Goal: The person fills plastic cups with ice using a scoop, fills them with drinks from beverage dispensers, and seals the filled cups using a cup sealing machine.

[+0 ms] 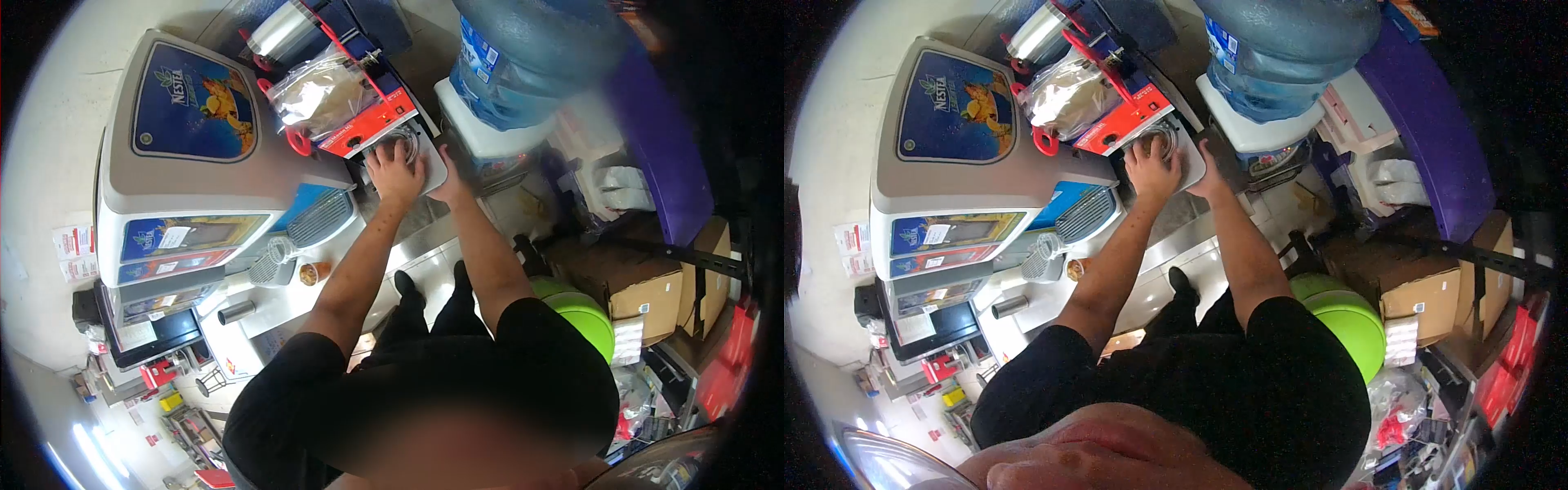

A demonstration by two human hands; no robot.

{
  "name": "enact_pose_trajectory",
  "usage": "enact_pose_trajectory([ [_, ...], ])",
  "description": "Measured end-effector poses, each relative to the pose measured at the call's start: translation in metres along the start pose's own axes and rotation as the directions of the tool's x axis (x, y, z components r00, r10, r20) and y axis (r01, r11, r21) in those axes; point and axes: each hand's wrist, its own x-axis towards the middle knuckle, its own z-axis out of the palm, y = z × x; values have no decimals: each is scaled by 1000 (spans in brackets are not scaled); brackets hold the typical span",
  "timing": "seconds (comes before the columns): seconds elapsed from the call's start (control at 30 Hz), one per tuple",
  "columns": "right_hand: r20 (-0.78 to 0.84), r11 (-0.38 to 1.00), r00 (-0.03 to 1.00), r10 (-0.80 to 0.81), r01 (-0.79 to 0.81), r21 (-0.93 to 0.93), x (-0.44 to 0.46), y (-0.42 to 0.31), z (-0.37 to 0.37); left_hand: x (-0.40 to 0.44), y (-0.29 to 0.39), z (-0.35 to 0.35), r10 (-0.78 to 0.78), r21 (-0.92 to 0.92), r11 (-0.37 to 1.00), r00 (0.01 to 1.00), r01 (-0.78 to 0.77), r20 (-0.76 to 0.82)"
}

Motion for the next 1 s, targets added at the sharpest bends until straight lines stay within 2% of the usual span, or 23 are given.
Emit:
enact_pose_trajectory([
  [0.03, -6, 999, 1000, -10, 10, -52, 6, -1, -3, -2, -2, 2, 18, 41, 999, 999, -16, -39],
  [0.1, 18, 1000, 1000, 5, -5, -17, 19, -4, -8, -6, -7, 10, 39, 84, 996, 996, -32, -76],
  [0.17, 44, 1000, 999, 19, -19, 12, 26, -4, -12, -7, -12, 22, -122, 61, 990, 985, 130, -121],
  [0.2, 49, 1000, 999, -1, 0, 7, 27, -4, -11, -7, -13, 23, -118, 63, 990, 986, 126, -121],
  [0.3, 85, 998, 995, -57, 56, 18, 33, 1, -11, -8, -10, 22, -130, -43, 991, 978, 125, -162],
  [0.37, 116, 995, 989, -96, 92, 34, 41, 4, -18, -5, -3, 16, -153, -214, 972, 956, 100, -250],
  [0.43, 227, 982, 970, -90, 47, 185, 46, 6, -24, -3, -2, 17, -176, -276, 956, 945, 98, -277],
  [0.47, 225, 982, 970, -89, 47, 184, 52, 9, -26, -2, -1, 18, -203, -335, 937, 932, 96, -301],
  [0.53, 258, 969, 937, -237, 246, -1, 60, 19, -12, 2, 1, 17, -222, -372, 923, 927, 100, -303],
  [0.6, 242, 979, 952, -186, 200, -37, 46, 15, 12, 1, 2, 15, -246, -406, 907, 921, 108, -304],
  [0.67, 228, 985, 964, -137, 157, -73, 38, 14, 21, 2, 2, 15, -164, -272, 959, 934, 76, -316],
  [0.77, 256, 990, 957, -140, 142, 10, 34, 16, 10, -1, -2, 22, -181, -297, 952, 912, 70, -367],
  [0.83, 78, 984, 988, -131, 120, 131, 17, 17, 1, -2, -8, 26, -187, -339, 939, 912, 56, -366],
  [0.9, 94, 990, 990, -106, 96, 104, 9, 22, -5, -3, -14, 28, -198, -383, 922, 911, 49, -362],
  [1.0, 130, 994, 991, -27, 13, 104, -1, 26, -17, -10, -12, 29, -150, -304, 952, 912, 29, -382],
])
